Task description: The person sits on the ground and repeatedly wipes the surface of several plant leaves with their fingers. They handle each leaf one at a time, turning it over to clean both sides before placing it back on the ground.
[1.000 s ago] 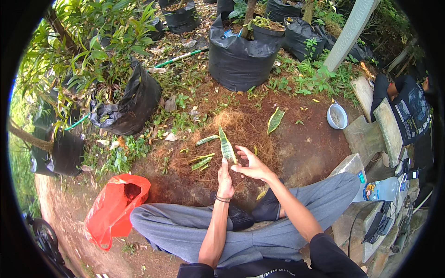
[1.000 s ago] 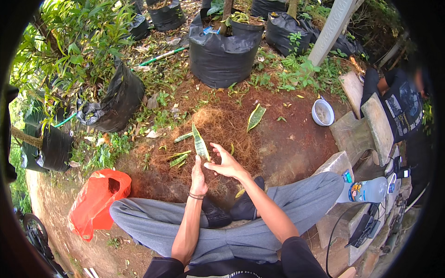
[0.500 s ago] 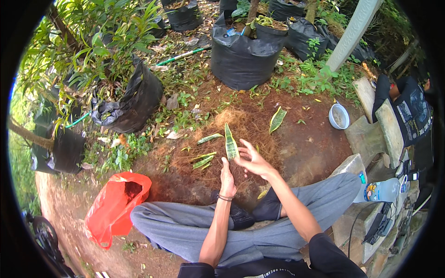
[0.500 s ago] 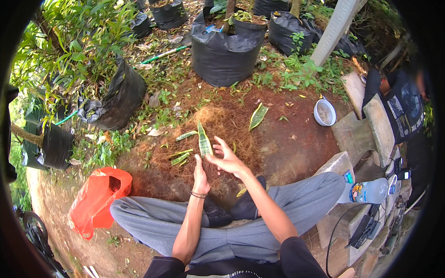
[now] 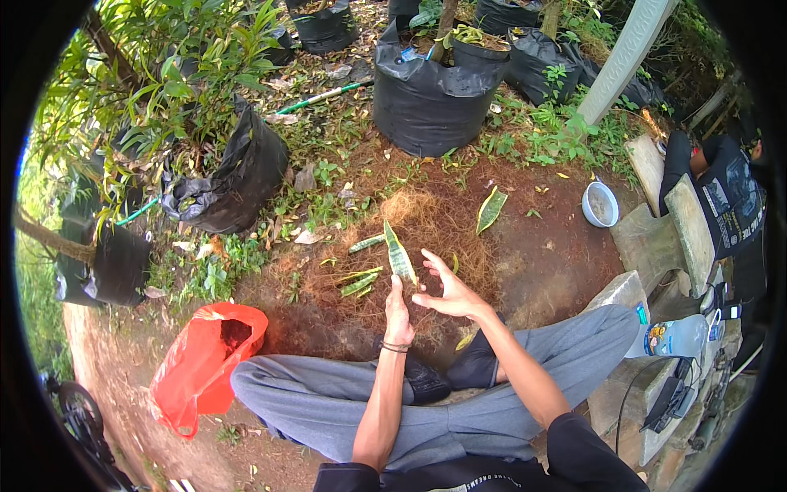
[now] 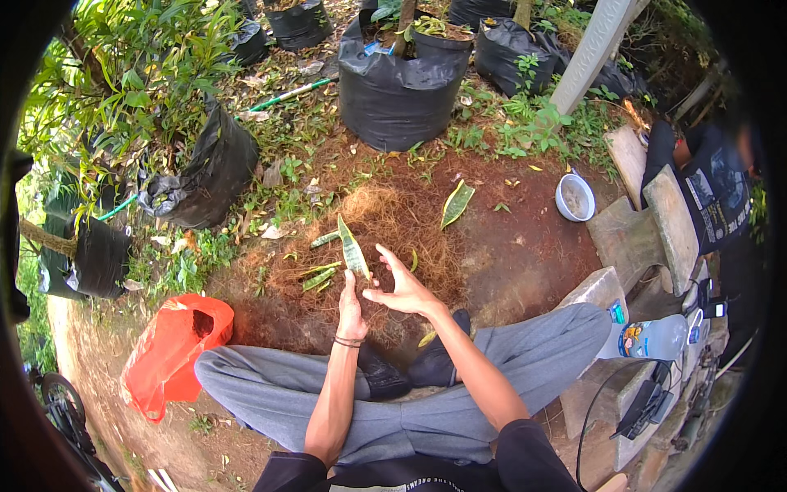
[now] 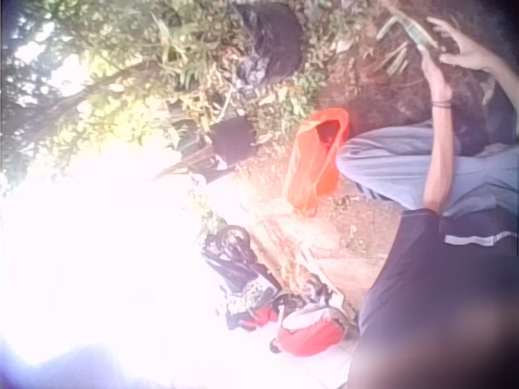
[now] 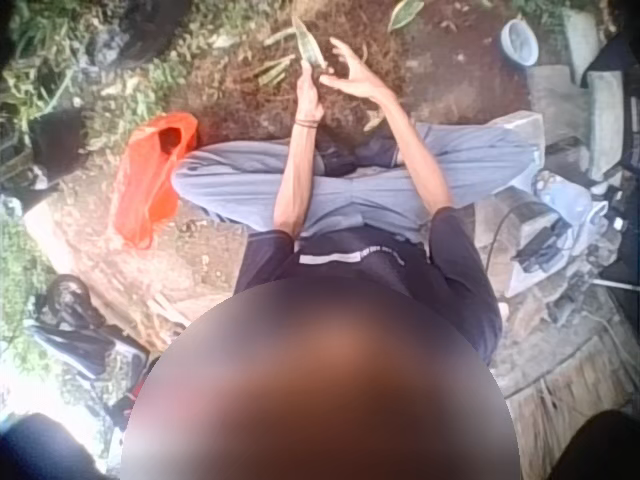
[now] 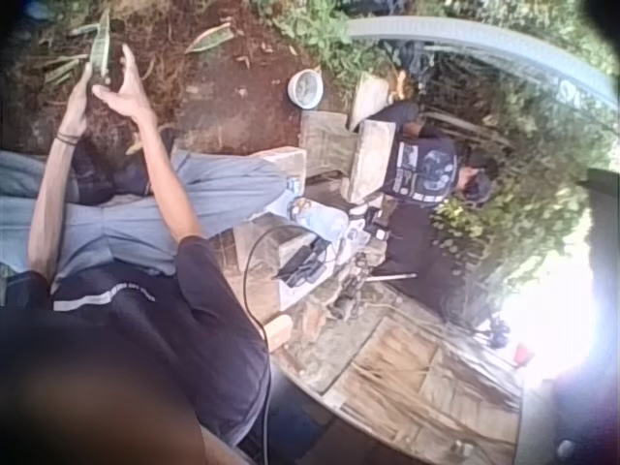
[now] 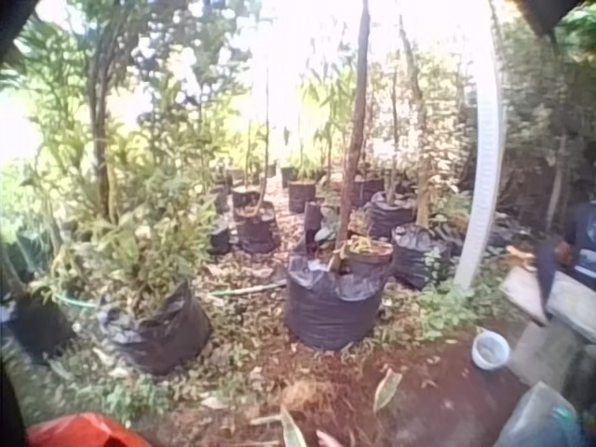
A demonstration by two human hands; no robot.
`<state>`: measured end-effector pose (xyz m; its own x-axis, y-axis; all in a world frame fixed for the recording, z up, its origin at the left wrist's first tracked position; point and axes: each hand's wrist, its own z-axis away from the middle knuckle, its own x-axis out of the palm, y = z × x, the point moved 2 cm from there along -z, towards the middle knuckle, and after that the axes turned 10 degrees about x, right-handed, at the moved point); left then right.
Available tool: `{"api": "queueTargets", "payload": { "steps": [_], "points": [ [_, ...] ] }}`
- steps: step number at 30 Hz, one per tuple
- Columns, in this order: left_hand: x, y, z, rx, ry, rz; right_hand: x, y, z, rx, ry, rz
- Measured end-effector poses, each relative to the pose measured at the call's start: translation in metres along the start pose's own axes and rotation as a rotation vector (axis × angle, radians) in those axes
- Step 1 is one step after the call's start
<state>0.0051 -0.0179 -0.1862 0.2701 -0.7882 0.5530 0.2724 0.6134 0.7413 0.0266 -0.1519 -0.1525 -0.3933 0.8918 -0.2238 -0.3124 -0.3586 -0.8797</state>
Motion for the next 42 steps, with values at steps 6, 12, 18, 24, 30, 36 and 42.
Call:
{"api": "queueTargets", "payload": {
  "steps": [6, 12, 18, 24, 30, 36, 42],
  "points": [
    [-0.002, 0.002, -0.001, -0.014, -0.002, 0.041, 0.007, -0.001, 0.011, -0.01, -0.075, -0.001],
    [-0.007, 0.009, -0.002, 0.02, 0.039, 0.044, 0.003, 0.006, 0.008, 0.012, 0.032, -0.009],
    [-0.045, 0.044, -0.017, 0.179, 0.299, 0.218, -0.004, 0.061, 0.007, 0.177, 0.34, 0.034],
    [-0.044, 0.04, -0.015, 0.193, 0.23, 0.319, 0.064, 0.124, 0.01, 0.208, 0.106, 0.21],
    [-0.043, 0.035, -0.016, 0.184, 0.214, 0.321, 0.079, 0.138, 0.01, 0.114, 0.157, 0.31],
    [-0.046, 0.032, -0.017, 0.182, 0.236, 0.326, 0.082, 0.135, 0.001, 0.051, 0.131, 0.28],
    [-0.05, 0.028, -0.019, 0.174, 0.215, 0.349, 0.094, 0.134, -0.018, 0.026, 0.08, 0.324]
  ]
}}
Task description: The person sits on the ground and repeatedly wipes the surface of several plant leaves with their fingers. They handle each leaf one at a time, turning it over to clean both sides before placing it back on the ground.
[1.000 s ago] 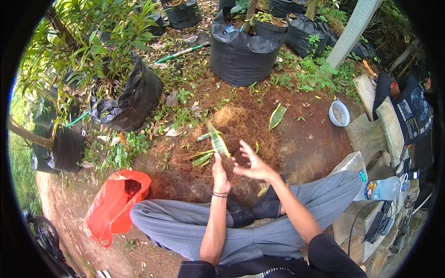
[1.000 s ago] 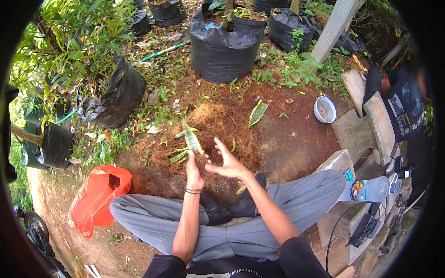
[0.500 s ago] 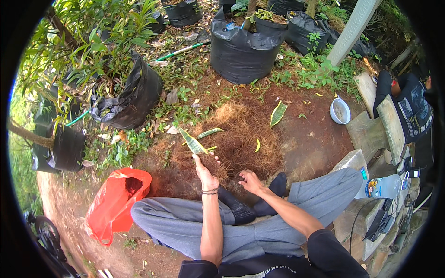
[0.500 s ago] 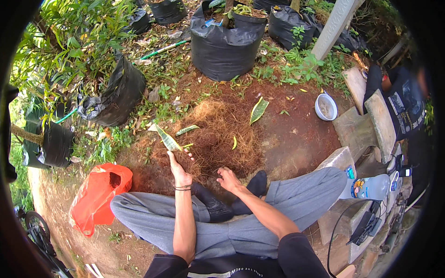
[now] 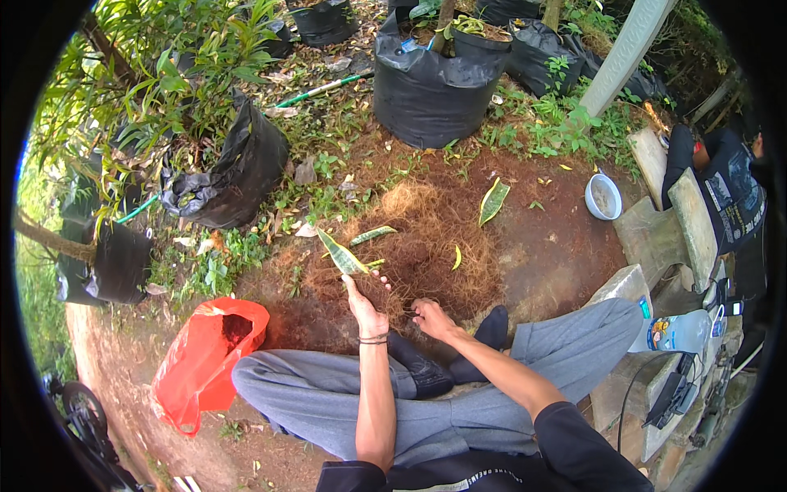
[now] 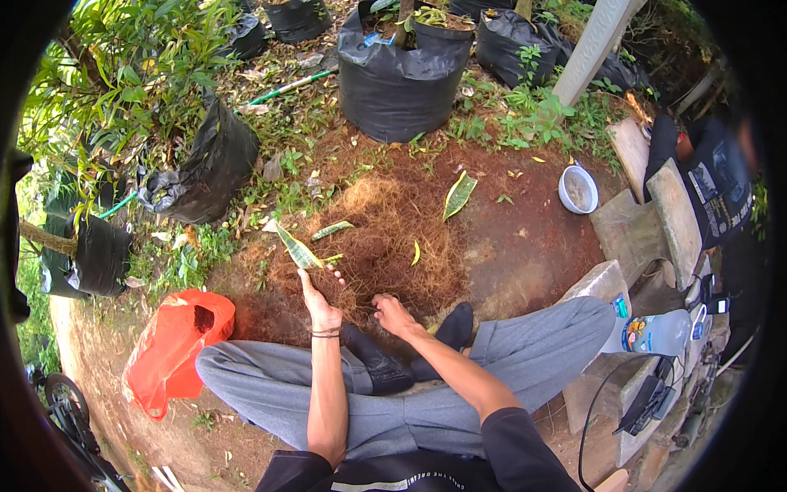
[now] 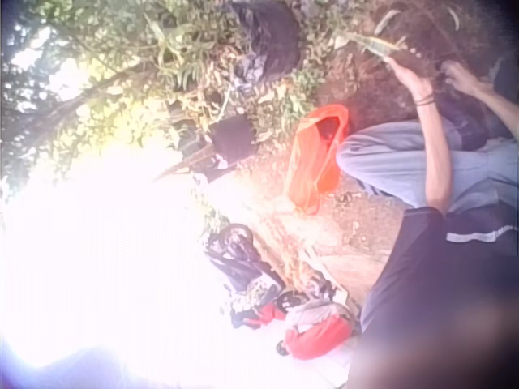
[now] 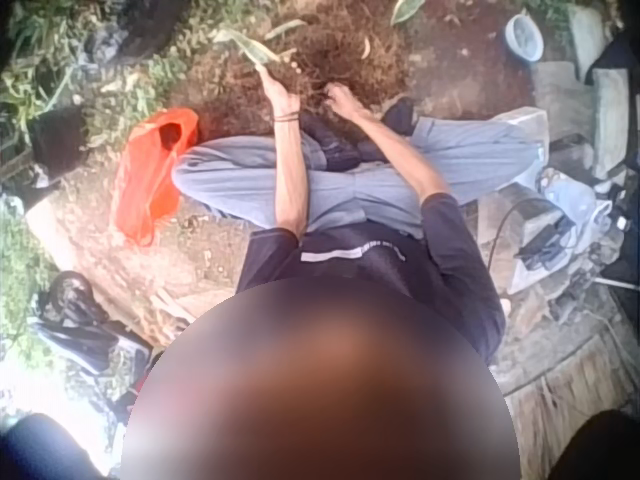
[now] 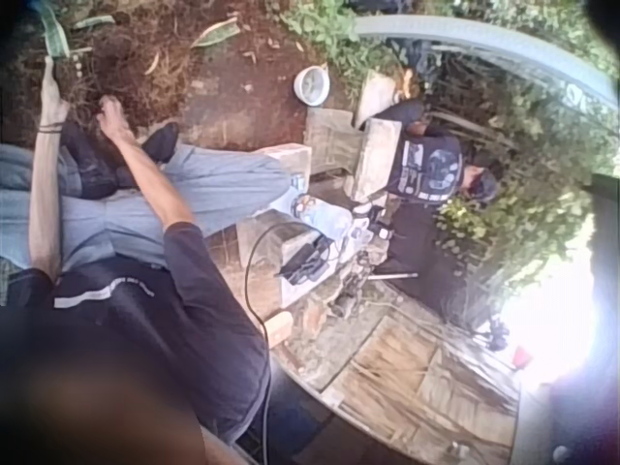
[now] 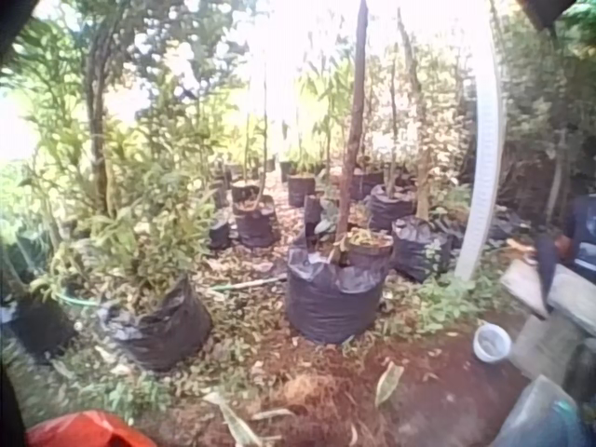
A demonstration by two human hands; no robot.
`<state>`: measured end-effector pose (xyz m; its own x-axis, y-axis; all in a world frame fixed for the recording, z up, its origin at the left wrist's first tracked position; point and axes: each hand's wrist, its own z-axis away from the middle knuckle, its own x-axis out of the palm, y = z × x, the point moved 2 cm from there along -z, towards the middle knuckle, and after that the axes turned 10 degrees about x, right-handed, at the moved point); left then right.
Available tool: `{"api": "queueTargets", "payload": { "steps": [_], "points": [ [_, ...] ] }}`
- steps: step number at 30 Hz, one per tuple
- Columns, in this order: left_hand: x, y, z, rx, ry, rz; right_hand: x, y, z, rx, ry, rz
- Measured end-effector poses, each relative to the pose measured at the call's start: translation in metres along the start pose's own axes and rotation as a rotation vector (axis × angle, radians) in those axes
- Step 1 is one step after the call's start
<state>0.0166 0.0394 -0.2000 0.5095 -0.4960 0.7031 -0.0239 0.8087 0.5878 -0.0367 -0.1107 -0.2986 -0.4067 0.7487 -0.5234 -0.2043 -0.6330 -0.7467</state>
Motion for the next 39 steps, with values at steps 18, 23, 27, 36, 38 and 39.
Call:
{"api": "queueTargets", "payload": {
  "steps": [18, 23, 27, 36, 38, 39],
  "points": [
    [0.004, -0.007, 0.003, -0.044, 0.015, 0.017, -0.004, -0.027, 0.007, -0.163, 0.089, 0.166],
    [0.005, -0.01, 0.004, -0.073, -0.001, 0.028, -0.027, -0.028, 0.004, -0.03, -0.097, 0.086],
    [0.007, -0.015, 0.007, -0.081, -0.015, -0.003, -0.08, -0.042, 0.01, 0.01, -0.081, -0.124],
    [0.015, -0.029, 0.016, -0.164, -0.034, -0.096, -0.162, -0.074, 0.014, 0.079, 0.008, -0.078],
    [0.012, -0.025, 0.012, -0.137, -0.018, -0.064, -0.151, -0.064, 0.011, 0.053, -0.06, -0.036],
    [0.01, -0.021, 0.01, -0.12, -0.009, -0.038, -0.134, -0.058, 0.011, 0.021, -0.116, 0.005]
  ]
}}
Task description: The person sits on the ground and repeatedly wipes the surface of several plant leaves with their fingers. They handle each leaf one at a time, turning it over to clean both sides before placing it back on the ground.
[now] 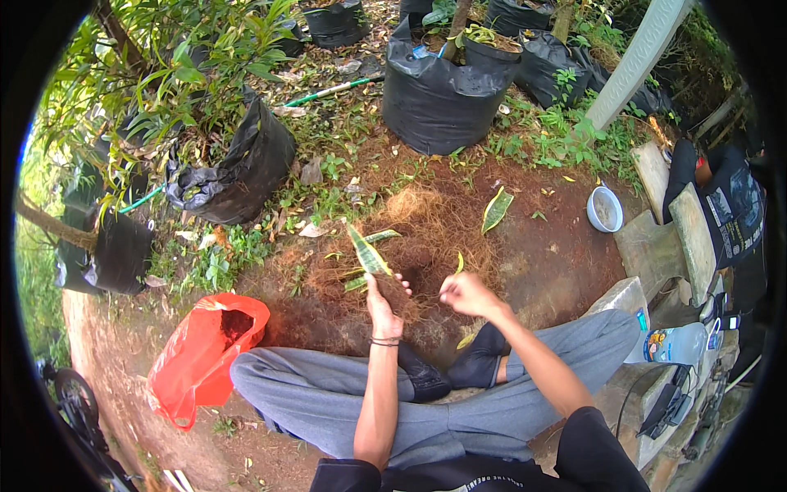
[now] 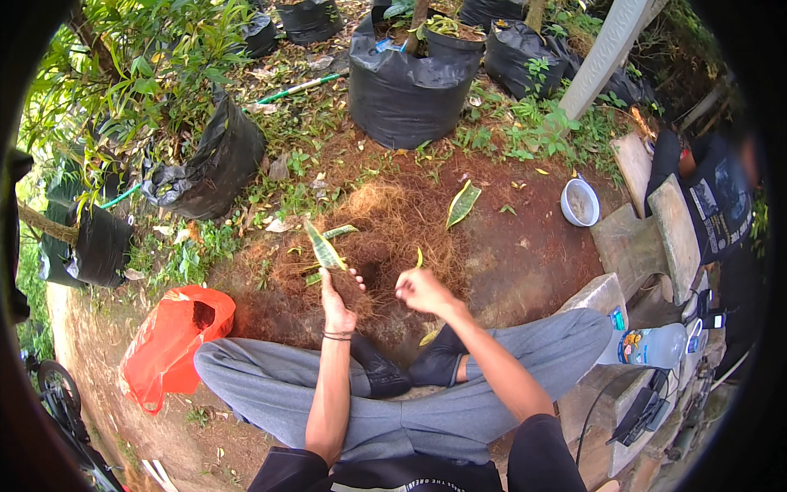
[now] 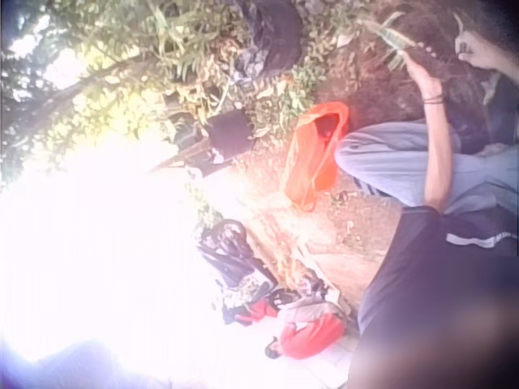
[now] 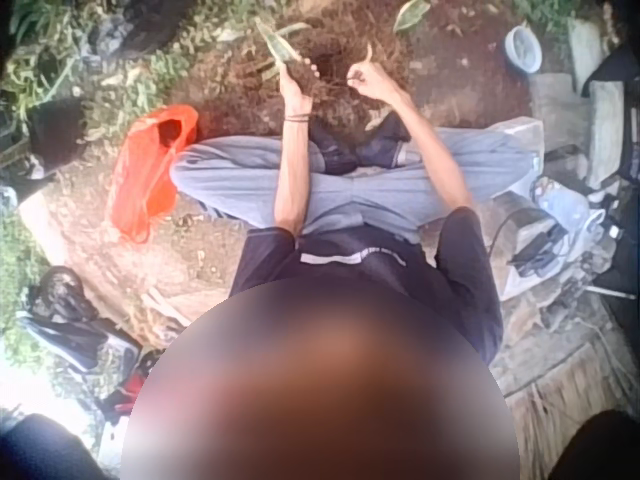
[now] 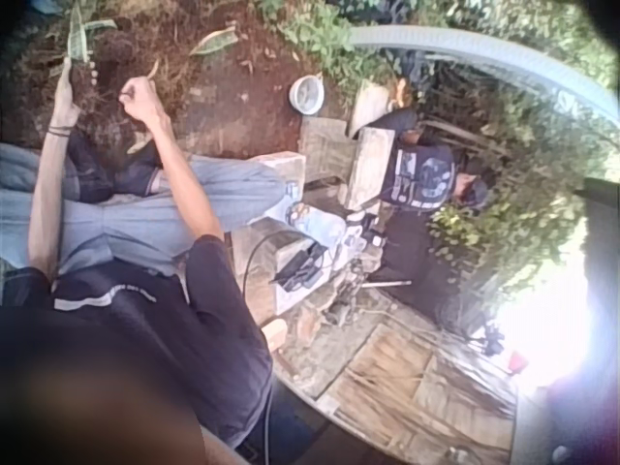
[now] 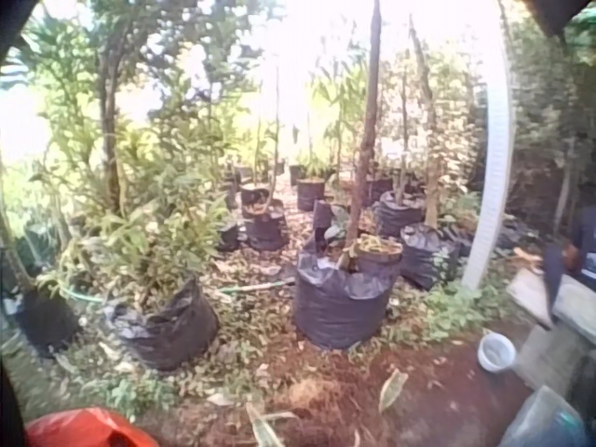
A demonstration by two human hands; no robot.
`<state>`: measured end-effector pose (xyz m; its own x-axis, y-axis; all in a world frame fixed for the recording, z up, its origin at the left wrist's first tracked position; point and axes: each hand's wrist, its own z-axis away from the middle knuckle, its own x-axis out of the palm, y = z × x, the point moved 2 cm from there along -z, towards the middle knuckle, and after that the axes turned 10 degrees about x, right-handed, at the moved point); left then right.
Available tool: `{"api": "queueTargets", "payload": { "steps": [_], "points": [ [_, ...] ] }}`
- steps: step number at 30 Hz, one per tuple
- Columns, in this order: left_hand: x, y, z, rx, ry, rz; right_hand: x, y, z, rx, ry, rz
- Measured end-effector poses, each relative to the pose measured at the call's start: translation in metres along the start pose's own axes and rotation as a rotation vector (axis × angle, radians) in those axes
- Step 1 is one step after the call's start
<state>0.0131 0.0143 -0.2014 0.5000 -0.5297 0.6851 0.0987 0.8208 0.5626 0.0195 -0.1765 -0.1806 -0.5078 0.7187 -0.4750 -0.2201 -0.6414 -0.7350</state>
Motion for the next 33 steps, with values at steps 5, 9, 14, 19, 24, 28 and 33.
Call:
{"api": "queueTargets", "payload": {
  "steps": [5, 9, 14, 19, 24, 28, 33],
  "points": [
    [-0.013, 0.019, -0.01, 0.077, 0.081, 0.047, 0.095, 0.041, -0.013, 0.163, 0.091, -0.017],
    [-0.015, 0.019, -0.007, 0.089, 0.036, 0.076, 0.125, 0.057, -0.021, 0.166, 0.209, -0.067],
    [-0.011, 0.015, -0.006, 0.067, 0.028, 0.086, 0.132, 0.043, -0.014, 0.006, 0.2, 0.054],
    [-0.009, 0.013, -0.005, 0.04, 0.018, 0.098, 0.138, 0.043, -0.016, -0.059, 0.212, 0.049],
    [-0.008, 0.008, -0.003, 0.03, 0.068, 0.047, 0.132, 0.052, -0.029, -0.184, 0.202, 0.078],
    [-0.005, 0.005, -0.001, 0.031, 0.038, -0.001, 0.103, 0.044, -0.031, -0.086, 0.06, 0.094],
    [0.0, -0.001, 0.003, 0.003, 0.005, -0.036, 0.018, 0.008, -0.014, -0.017, 0.112, -0.071]
  ]
}}
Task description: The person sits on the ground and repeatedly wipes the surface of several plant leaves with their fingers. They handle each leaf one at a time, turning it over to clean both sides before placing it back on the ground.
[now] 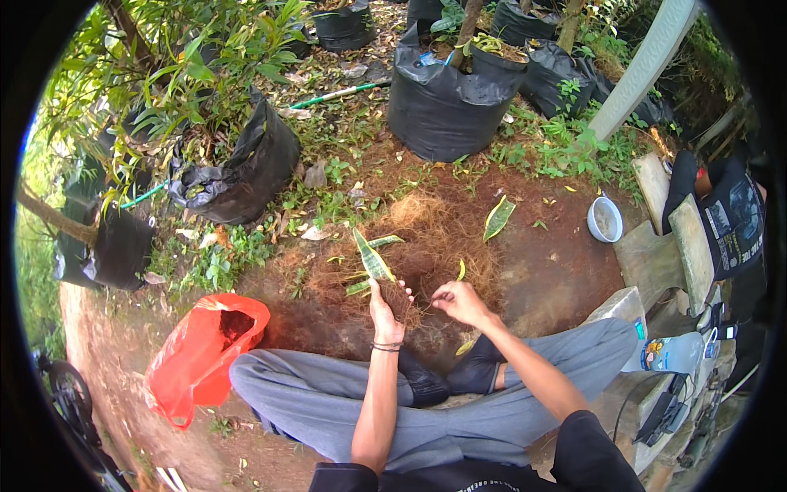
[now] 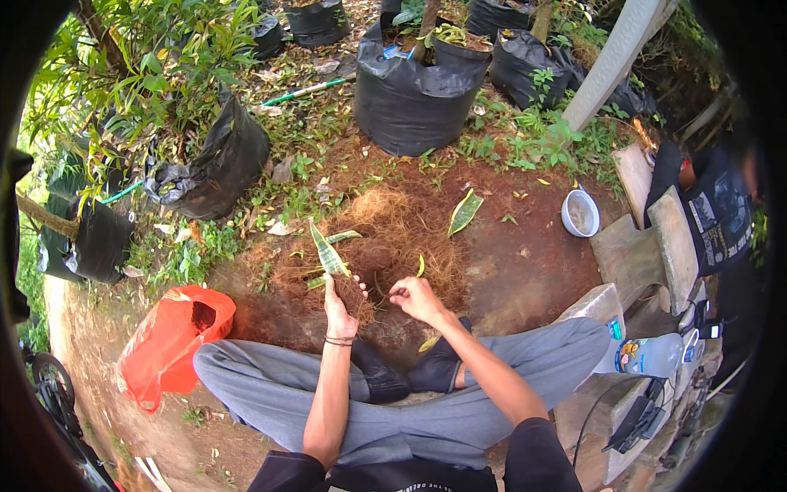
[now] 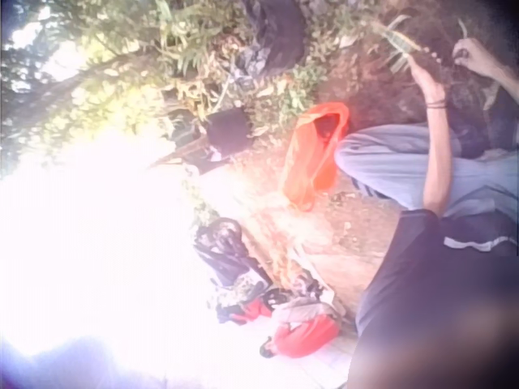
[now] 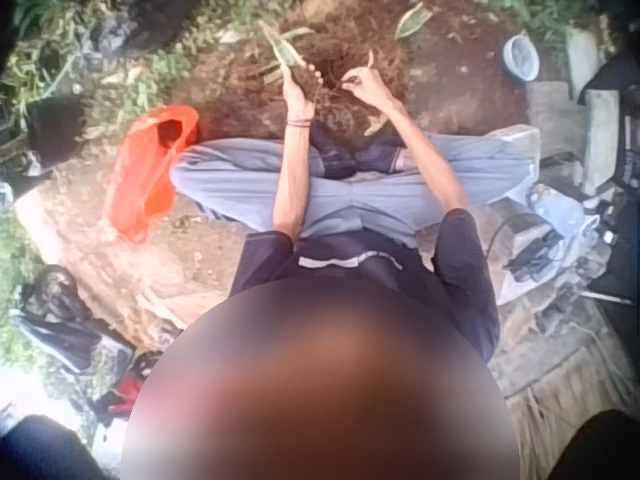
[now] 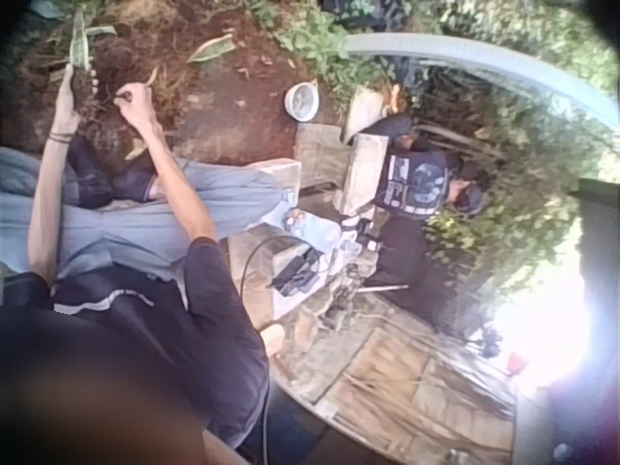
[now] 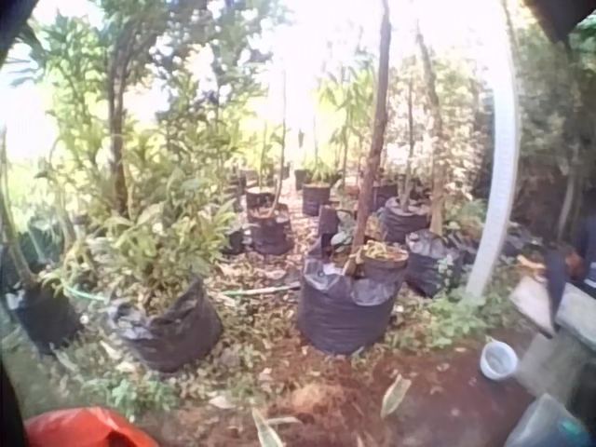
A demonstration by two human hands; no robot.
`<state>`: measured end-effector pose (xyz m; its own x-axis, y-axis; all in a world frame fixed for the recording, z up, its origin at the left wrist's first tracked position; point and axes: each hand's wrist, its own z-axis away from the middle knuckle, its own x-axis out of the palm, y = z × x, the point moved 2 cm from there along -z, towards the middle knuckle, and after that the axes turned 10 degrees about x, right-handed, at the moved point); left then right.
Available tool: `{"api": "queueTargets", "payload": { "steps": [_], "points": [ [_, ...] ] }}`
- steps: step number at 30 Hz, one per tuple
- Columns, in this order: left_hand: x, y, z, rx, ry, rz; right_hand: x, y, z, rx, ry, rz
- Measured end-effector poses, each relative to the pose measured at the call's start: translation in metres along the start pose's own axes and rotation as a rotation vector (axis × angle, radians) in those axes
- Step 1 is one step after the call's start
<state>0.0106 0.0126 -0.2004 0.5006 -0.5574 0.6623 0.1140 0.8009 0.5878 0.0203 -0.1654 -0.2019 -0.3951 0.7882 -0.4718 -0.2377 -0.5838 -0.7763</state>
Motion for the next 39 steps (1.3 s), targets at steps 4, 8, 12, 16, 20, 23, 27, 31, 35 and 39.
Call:
{"api": "queueTargets", "payload": {
  "steps": [4, 8, 12, 16, 20, 23, 27, 31, 35, 39],
  "points": [
    [0.007, -0.006, 0.003, -0.011, -0.01, -0.101, -0.043, -0.047, 0.013, 0.013, -0.118, -0.081],
    [0.009, -0.01, 0.009, -0.025, -0.022, -0.151, -0.038, -0.085, 0.028, -0.175, -0.148, -0.145],
    [0.01, -0.014, 0.01, 0.004, -0.003, -0.216, -0.026, -0.097, 0.03, -0.313, -0.156, 0.066],
    [0.01, -0.013, 0.012, -0.007, -0.051, -0.234, -0.02, -0.1, 0.031, -0.398, -0.173, 0.104],
    [0.008, -0.015, 0.011, -0.017, -0.051, -0.228, -0.024, -0.103, 0.03, -0.35, -0.168, 0.046],
    [0.008, -0.017, 0.01, -0.01, -0.046, -0.235, -0.03, -0.11, 0.028, -0.311, -0.163, 0.018],
    [0.011, -0.017, 0.013, -0.038, -0.061, -0.186, -0.034, -0.118, 0.027, -0.32, -0.181, 0.052],
    [0.018, -0.014, 0.017, -0.063, -0.079, -0.147, -0.034, -0.117, 0.023, -0.314, -0.103, 0.028],
    [0.021, -0.011, 0.018, -0.054, -0.11, -0.179, -0.03, -0.106, 0.025, -0.398, 0.072, 0.092],
    [0.019, -0.01, 0.018, -0.072, -0.173, -0.176, -0.02, -0.089, 0.029, -0.207, -0.051, -0.072]
  ]
}}
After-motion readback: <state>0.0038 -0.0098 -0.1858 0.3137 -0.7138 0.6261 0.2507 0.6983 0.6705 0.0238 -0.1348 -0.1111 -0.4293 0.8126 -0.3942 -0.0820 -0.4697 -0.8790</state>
